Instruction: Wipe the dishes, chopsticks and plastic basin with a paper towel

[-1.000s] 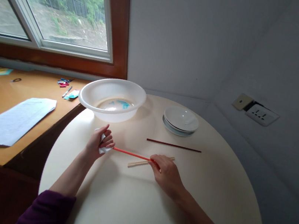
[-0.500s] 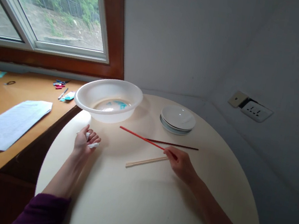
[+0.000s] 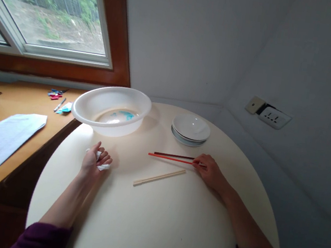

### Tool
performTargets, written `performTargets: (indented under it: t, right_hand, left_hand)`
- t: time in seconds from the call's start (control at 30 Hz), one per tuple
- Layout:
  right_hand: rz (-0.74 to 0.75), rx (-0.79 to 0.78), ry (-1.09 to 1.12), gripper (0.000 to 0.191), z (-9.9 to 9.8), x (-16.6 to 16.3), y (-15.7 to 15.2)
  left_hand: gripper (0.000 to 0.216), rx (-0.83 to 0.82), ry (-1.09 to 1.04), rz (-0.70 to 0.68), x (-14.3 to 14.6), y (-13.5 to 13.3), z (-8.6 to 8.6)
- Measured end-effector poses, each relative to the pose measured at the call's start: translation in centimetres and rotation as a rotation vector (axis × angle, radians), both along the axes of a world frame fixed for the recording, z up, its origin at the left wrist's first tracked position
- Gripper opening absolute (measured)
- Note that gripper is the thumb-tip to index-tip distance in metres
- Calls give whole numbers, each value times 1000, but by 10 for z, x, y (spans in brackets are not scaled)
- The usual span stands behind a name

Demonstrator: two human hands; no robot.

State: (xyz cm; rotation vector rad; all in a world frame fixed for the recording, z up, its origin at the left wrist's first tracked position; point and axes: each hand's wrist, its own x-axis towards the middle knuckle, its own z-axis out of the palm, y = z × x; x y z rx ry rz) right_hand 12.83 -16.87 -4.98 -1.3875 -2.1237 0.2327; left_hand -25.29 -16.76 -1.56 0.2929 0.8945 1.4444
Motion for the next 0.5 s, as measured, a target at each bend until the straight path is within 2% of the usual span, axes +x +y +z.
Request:
performTargets:
  t: [0.23, 0.5]
  right_hand:
    - [-72, 69, -109, 15, -6, 10, 6]
    - [-125, 139, -123, 15, -14, 10, 13]
  left_hand:
    - [43, -80, -83, -76, 5, 0, -1]
    - [28, -143, -60, -22, 13, -4, 4]
